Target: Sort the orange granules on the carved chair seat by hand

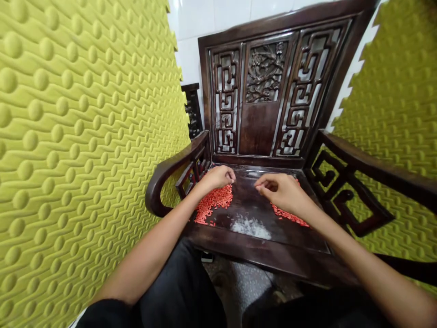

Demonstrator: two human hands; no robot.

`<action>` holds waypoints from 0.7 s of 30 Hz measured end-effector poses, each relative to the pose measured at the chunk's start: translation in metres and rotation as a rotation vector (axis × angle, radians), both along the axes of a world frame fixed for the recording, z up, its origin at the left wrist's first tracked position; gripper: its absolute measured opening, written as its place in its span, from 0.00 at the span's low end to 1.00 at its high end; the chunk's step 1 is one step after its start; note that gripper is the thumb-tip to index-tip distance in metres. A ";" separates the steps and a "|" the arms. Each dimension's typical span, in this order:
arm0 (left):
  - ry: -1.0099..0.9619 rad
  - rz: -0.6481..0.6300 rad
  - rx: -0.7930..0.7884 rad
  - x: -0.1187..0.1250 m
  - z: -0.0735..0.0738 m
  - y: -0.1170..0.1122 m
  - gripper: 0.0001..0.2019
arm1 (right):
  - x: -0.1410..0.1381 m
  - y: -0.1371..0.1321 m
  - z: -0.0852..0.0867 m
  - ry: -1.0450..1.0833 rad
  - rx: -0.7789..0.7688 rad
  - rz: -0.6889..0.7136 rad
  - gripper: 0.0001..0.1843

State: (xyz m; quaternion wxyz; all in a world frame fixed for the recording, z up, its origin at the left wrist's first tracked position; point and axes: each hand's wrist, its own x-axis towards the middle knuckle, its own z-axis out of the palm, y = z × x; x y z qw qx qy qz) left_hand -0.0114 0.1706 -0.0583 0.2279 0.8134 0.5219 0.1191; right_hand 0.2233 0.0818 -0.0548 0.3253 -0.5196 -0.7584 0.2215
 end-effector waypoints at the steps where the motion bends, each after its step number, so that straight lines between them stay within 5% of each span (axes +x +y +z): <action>1: 0.011 -0.006 -0.043 -0.004 -0.003 0.004 0.06 | -0.002 0.003 0.000 0.013 0.007 0.002 0.07; 7: -0.055 -0.073 -0.274 -0.007 -0.014 0.008 0.02 | -0.014 0.017 -0.011 -0.005 -0.052 0.049 0.07; 13: -0.521 -0.205 -0.604 0.012 0.000 -0.011 0.18 | -0.011 0.020 -0.017 -0.073 -0.005 0.032 0.07; 18: -0.565 -0.072 -0.591 0.025 0.009 -0.019 0.10 | -0.006 0.016 -0.012 -0.011 0.134 -0.034 0.11; 21: -0.585 -0.103 -0.639 0.030 0.013 -0.023 0.11 | -0.004 0.012 -0.010 0.000 0.157 -0.022 0.12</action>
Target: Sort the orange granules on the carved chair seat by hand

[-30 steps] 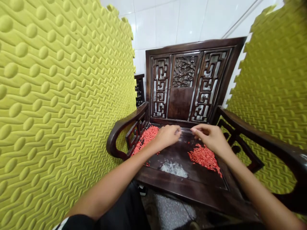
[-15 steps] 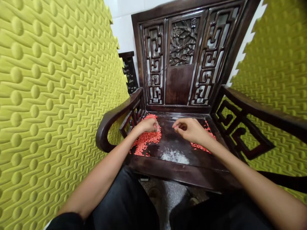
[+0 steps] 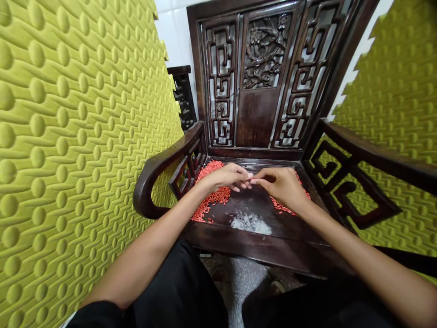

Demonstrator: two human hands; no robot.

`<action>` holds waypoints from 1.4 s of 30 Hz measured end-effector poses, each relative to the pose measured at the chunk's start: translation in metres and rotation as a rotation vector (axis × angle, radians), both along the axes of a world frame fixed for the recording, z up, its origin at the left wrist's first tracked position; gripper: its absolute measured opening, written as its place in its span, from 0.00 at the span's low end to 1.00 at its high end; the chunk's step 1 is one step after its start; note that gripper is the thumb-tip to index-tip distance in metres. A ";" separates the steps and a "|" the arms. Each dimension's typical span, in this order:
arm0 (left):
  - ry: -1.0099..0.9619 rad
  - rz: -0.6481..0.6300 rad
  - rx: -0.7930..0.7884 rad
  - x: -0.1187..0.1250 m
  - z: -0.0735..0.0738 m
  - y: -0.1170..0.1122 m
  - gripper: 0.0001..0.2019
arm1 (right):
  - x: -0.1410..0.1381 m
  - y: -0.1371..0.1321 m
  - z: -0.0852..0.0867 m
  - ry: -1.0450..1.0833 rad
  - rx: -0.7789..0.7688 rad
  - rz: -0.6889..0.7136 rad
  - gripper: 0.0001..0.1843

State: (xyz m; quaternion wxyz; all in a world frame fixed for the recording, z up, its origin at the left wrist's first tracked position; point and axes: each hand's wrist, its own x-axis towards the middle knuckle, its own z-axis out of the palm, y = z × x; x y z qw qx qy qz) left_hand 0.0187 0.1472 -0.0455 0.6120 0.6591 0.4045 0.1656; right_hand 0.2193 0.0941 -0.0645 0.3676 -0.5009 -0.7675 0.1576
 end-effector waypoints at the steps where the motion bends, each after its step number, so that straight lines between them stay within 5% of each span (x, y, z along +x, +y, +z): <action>1: -0.026 -0.017 -0.014 0.001 0.001 -0.001 0.12 | 0.001 -0.001 0.000 -0.002 0.001 0.003 0.12; 9: -0.087 0.020 -0.135 0.008 0.000 -0.004 0.08 | 0.003 -0.009 0.004 0.052 -0.010 -0.072 0.18; 13: -0.138 0.103 -0.041 0.007 0.000 0.000 0.07 | 0.004 -0.003 -0.005 0.107 -0.157 -0.066 0.18; 18: -0.243 0.280 0.067 0.002 0.004 0.002 0.05 | 0.003 0.001 -0.046 -0.260 -0.412 0.172 0.06; 22: -0.310 0.292 0.124 0.007 0.008 -0.001 0.06 | -0.003 -0.005 -0.088 -0.368 -0.518 0.226 0.07; 25: -0.347 0.286 0.154 0.014 0.013 -0.005 0.06 | -0.008 -0.007 -0.105 -0.429 -0.548 0.217 0.10; 42: -0.329 0.313 0.126 0.015 0.012 -0.004 0.06 | -0.021 -0.004 -0.096 -0.550 -0.607 0.216 0.08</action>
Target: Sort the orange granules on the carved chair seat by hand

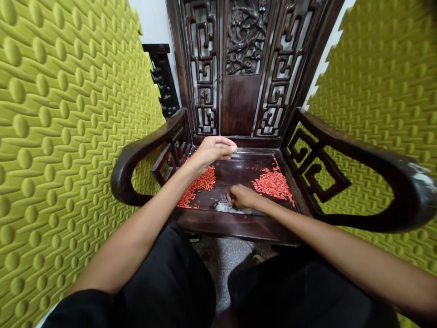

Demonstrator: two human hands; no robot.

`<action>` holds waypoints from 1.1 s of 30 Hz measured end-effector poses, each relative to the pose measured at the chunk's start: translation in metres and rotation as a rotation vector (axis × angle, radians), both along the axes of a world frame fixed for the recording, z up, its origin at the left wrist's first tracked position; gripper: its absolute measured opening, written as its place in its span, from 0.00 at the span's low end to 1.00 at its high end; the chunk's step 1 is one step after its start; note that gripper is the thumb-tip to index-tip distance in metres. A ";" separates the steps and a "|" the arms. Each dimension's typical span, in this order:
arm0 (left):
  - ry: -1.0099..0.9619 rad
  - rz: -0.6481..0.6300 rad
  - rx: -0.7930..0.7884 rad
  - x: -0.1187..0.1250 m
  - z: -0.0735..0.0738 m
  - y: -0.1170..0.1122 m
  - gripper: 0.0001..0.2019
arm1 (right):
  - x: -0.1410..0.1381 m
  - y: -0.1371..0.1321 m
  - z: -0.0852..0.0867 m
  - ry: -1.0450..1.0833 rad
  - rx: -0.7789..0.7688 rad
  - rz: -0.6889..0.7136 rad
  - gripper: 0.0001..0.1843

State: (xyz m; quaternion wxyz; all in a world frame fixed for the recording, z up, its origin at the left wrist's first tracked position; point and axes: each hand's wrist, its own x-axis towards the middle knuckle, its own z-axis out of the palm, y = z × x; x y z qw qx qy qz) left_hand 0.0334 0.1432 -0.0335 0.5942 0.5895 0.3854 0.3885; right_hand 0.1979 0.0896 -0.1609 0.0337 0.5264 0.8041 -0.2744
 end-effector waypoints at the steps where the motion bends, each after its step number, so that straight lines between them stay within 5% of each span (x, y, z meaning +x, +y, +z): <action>1: 0.003 -0.001 0.005 0.000 -0.001 0.000 0.06 | -0.001 0.000 0.000 -0.006 0.003 -0.009 0.08; 16: 0.032 0.002 0.060 -0.002 -0.011 0.009 0.03 | 0.002 0.005 -0.006 0.118 0.016 -0.026 0.11; 33: 0.047 0.034 0.042 -0.007 -0.036 0.032 0.06 | 0.001 0.012 0.008 0.437 -0.026 -0.039 0.13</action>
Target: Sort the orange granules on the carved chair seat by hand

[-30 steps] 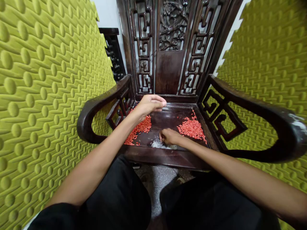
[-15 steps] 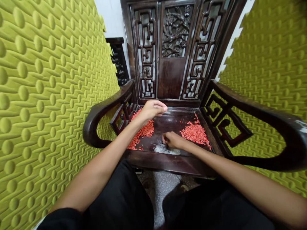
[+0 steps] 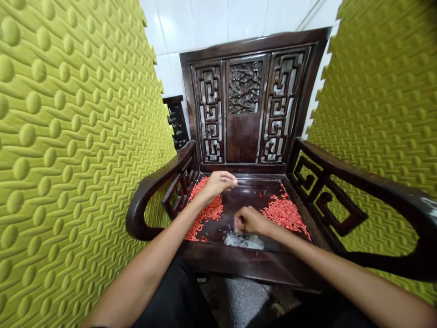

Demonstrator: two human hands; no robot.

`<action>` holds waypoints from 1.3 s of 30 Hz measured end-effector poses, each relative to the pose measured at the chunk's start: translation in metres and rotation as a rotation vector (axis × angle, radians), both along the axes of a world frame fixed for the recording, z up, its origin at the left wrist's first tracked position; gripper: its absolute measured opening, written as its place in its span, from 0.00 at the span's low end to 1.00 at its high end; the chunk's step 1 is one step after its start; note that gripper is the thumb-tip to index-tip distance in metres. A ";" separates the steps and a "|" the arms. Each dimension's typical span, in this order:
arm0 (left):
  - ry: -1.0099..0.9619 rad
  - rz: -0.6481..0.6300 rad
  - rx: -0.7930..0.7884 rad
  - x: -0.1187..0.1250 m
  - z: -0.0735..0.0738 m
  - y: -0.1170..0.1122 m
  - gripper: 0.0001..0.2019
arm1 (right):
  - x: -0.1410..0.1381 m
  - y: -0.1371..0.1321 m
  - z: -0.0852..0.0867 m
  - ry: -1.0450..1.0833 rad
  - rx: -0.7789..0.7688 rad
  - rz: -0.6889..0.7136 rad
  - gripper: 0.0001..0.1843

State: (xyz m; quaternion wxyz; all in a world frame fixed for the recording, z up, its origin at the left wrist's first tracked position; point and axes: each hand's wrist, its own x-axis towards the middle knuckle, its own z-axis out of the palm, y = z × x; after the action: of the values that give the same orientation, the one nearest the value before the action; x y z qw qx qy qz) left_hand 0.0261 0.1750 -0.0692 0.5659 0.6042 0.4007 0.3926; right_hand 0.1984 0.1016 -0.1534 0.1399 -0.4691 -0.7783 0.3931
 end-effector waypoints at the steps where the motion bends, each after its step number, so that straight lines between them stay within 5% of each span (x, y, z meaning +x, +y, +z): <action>1: -0.001 -0.003 0.002 0.000 -0.001 0.002 0.06 | 0.000 0.000 0.000 0.007 -0.002 0.000 0.12; 6: -0.020 -0.011 -0.010 -0.004 -0.004 0.005 0.09 | 0.001 -0.003 0.010 0.054 0.038 -0.070 0.01; 12: -0.080 -0.010 -0.040 -0.007 0.013 -0.008 0.17 | 0.013 -0.002 0.039 0.199 0.004 -0.164 0.09; 18: -0.194 0.034 -0.021 -0.010 0.037 -0.055 0.21 | 0.029 -0.011 0.081 0.506 -0.077 -0.287 0.21; 24: -0.254 0.041 -0.088 -0.011 0.041 -0.095 0.18 | 0.029 -0.033 0.111 0.743 -0.081 -0.270 0.21; 39: -0.136 -0.033 -0.017 -0.004 0.042 -0.093 0.15 | 0.032 -0.046 0.137 0.812 0.106 -0.294 0.15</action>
State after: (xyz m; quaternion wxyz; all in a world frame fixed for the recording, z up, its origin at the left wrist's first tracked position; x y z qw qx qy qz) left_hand 0.0225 0.0816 -0.0276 0.6033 0.5778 0.3548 0.4199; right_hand 0.2299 0.0557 -0.0162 0.5132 -0.3741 -0.6042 0.4812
